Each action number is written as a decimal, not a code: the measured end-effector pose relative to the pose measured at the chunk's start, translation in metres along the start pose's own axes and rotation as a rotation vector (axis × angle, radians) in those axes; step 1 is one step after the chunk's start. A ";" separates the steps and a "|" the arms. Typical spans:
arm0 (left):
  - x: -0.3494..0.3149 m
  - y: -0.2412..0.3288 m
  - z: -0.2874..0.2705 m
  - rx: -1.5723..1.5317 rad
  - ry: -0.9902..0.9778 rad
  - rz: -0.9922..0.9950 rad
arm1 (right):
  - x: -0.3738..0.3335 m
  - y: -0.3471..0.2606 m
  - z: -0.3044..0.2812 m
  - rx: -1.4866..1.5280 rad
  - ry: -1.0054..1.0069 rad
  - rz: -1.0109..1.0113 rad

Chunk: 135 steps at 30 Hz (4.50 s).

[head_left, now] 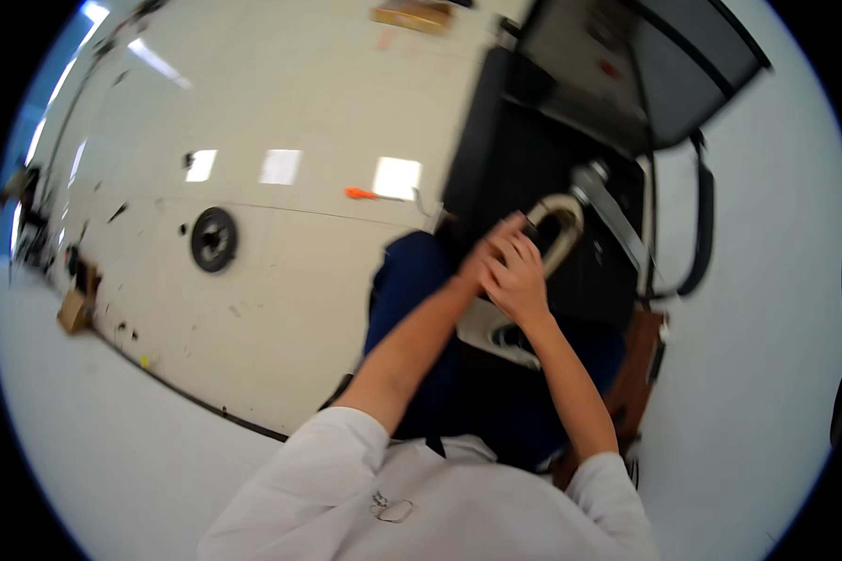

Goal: The person sits on a chair and assembles a mechanical part by hand, repeatedly attaching and detaching small components to a curved metal piece. The person handles the part and small pieces, adjusting connections without using tools.

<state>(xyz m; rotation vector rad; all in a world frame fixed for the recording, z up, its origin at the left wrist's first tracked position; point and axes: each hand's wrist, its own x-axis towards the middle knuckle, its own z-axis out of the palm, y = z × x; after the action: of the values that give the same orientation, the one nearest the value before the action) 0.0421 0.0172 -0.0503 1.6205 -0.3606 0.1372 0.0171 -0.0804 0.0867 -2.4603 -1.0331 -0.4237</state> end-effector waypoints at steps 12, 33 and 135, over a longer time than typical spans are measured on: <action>0.001 0.067 -0.022 0.250 -0.189 -0.185 | -0.033 0.015 -0.043 0.174 0.014 0.178; 0.004 0.075 -0.016 0.256 -0.193 -0.409 | -0.042 0.145 -0.126 0.264 -0.252 0.736; 0.005 0.056 0.007 0.257 0.173 -0.119 | 0.068 0.107 -0.033 -0.099 -0.311 0.337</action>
<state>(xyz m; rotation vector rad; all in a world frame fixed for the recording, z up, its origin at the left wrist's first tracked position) 0.0287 0.0069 0.0040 1.8636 -0.1159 0.2389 0.1376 -0.1236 0.1147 -2.7816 -0.6972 0.0182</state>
